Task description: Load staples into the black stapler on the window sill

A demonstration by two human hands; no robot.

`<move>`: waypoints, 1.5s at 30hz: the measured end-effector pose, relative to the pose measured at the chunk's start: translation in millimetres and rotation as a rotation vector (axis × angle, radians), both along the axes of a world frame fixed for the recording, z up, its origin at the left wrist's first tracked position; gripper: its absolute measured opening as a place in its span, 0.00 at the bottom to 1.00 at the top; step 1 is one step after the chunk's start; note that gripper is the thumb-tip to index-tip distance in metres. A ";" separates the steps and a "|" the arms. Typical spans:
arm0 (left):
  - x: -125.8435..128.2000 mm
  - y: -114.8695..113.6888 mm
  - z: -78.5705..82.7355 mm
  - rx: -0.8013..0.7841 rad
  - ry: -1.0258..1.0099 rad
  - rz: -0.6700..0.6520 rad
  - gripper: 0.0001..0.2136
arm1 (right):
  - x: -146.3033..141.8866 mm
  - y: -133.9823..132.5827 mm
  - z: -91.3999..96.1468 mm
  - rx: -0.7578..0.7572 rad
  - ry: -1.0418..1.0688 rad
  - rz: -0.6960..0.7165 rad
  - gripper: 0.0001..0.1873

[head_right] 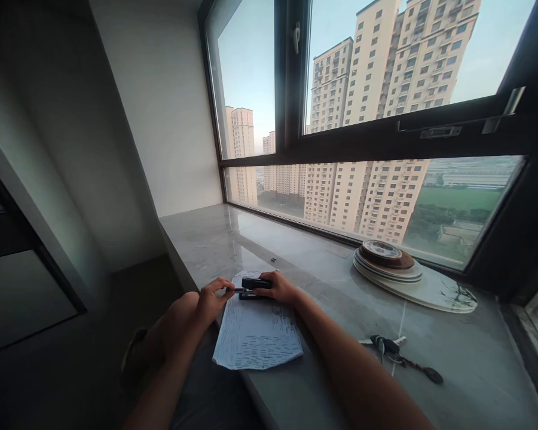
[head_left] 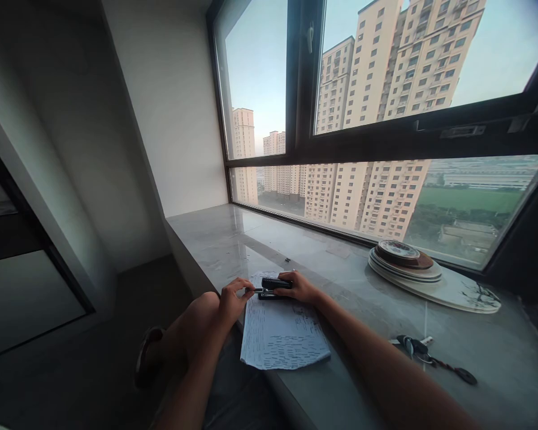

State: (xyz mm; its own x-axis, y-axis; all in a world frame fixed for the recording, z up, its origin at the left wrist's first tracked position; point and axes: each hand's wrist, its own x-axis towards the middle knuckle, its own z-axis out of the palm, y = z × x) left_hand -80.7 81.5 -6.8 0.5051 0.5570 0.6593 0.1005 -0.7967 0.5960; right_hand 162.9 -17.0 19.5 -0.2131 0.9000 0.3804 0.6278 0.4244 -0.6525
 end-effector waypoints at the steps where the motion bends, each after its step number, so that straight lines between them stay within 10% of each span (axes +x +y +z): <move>1: -0.3 -0.1 0.2 -0.008 0.012 0.000 0.07 | 0.1 0.2 -0.3 0.001 -0.001 -0.002 0.23; 45: -3.1 -6.7 10.1 -0.007 0.096 -0.036 0.10 | 0.2 0.2 -0.9 -0.029 -0.035 -0.037 0.24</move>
